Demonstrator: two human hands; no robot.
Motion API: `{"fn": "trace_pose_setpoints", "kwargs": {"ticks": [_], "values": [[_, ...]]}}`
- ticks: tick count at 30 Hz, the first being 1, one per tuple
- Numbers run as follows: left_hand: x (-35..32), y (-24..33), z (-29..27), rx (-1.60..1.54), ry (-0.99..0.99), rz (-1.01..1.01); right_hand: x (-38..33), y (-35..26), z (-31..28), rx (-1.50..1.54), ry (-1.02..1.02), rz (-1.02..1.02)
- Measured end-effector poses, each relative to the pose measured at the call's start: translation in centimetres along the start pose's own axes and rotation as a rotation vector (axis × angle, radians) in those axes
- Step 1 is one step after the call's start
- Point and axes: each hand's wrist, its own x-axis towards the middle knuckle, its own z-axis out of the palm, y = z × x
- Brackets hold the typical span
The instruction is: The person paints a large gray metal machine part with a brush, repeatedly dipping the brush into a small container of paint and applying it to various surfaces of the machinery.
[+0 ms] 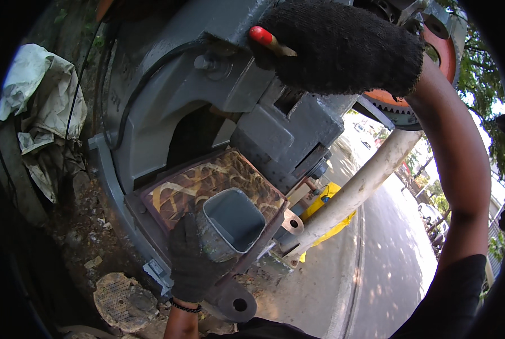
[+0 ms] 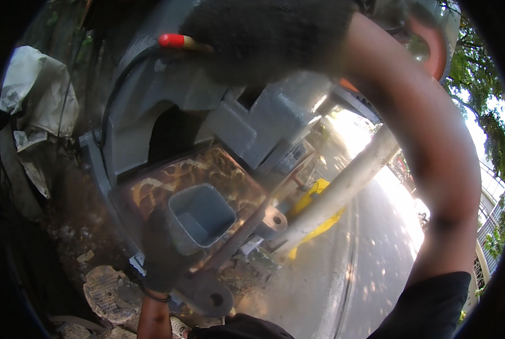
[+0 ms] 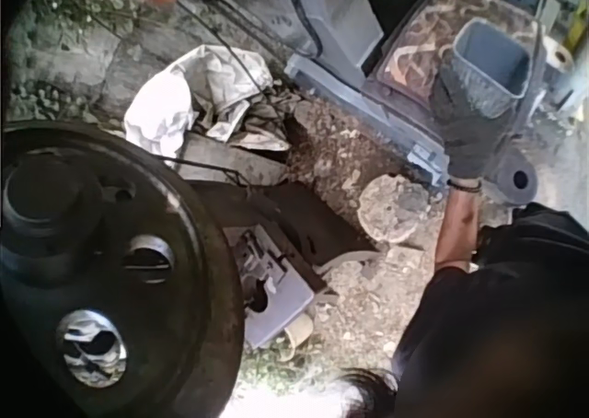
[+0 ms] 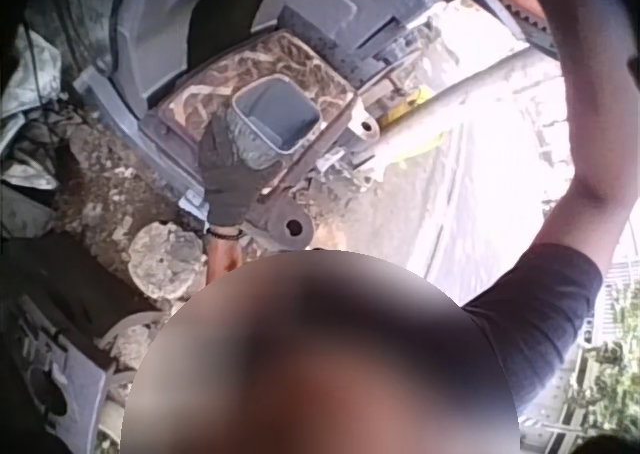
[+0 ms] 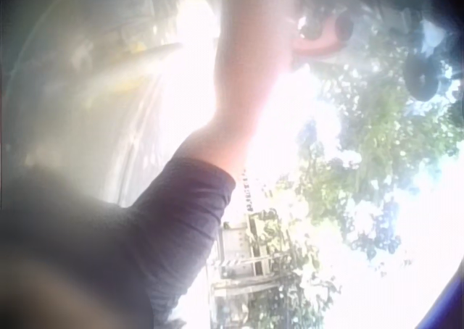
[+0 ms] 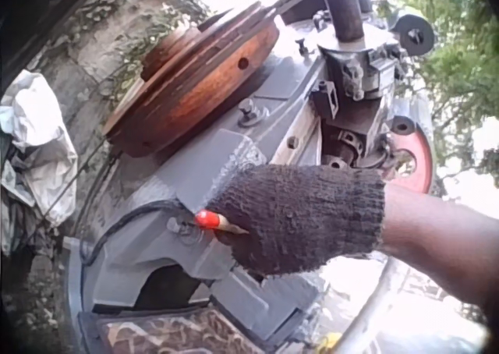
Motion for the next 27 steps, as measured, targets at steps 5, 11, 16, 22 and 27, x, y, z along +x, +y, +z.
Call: {"fn": "trace_pose_setpoints", "kwargs": {"ticks": [5,11,16,22,27], "values": [[0.0,0.4,-0.2,-0.012,-0.041,-0.053,-0.4,-0.3,-0.9,-0.021,-0.119,0.082],[0.1,0.6,-0.6,-0.071,-0.059,-0.089,-2.1,-1.5,-0.7,0.011,0.123,0.05],[-0.1,0.4,-0.2,-0.068,-0.035,-0.08,-1.3,-0.4,-0.8,0.022,-0.058,0.193],[-0.3,0.2,-0.1,-0.054,0.032,-0.032,-2.6,1.6,0.5,-0.038,0.069,0.134],[-0.5,0.1,-0.1,-0.056,0.073,-0.02,-10.1,-1.3,5.1,-0.635,0.723,0.118]]}}
